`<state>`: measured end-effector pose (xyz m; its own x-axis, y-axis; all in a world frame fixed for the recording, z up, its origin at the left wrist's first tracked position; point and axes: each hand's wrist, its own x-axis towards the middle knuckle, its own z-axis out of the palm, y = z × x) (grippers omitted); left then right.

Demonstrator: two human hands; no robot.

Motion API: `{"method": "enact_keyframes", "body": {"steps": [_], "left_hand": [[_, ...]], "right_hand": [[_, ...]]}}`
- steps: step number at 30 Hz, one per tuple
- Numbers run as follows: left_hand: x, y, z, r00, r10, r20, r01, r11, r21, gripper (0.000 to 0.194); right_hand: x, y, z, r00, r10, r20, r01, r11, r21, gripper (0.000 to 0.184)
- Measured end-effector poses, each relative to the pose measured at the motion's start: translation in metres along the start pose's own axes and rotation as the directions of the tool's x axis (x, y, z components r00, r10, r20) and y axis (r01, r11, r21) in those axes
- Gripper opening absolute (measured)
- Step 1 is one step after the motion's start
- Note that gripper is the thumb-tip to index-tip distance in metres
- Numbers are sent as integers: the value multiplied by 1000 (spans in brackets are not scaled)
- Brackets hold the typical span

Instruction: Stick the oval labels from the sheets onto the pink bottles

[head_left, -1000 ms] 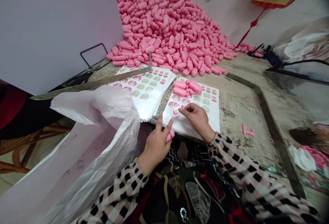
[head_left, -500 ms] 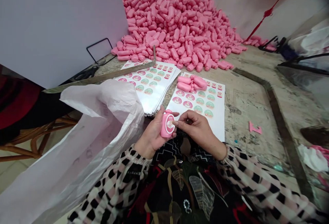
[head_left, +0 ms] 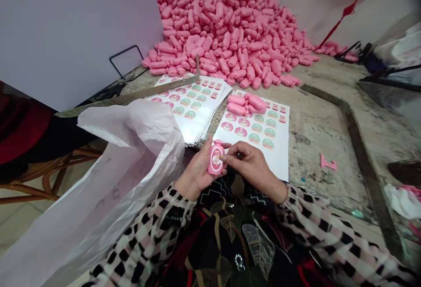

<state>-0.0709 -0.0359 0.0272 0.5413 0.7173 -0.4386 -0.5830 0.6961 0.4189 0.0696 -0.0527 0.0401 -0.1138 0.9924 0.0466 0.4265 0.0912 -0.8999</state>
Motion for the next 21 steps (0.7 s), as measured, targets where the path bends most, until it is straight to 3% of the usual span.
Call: {"method": "enact_keyframes", "body": {"steps": [8, 16, 19, 21], "left_hand": [[0, -1, 2, 999, 31, -18, -30, 999, 29, 53], [0, -5, 1, 998, 52, -47, -48, 995, 91, 49], [0, -5, 1, 997, 67, -47, -61, 992, 113, 50], [-2, -4, 2, 996, 76, -48, -70, 991, 113, 48]], "right_hand": [[-3, 4, 2, 998, 45, -35, -48, 995, -83, 22], [-5, 2, -2, 999, -51, -3, 49, 972, -229, 22], [-8, -5, -7, 990, -128, 55, 139, 920, -365, 22], [-10, -9, -12, 983, -158, 97, 185, 838, -513, 26]]}}
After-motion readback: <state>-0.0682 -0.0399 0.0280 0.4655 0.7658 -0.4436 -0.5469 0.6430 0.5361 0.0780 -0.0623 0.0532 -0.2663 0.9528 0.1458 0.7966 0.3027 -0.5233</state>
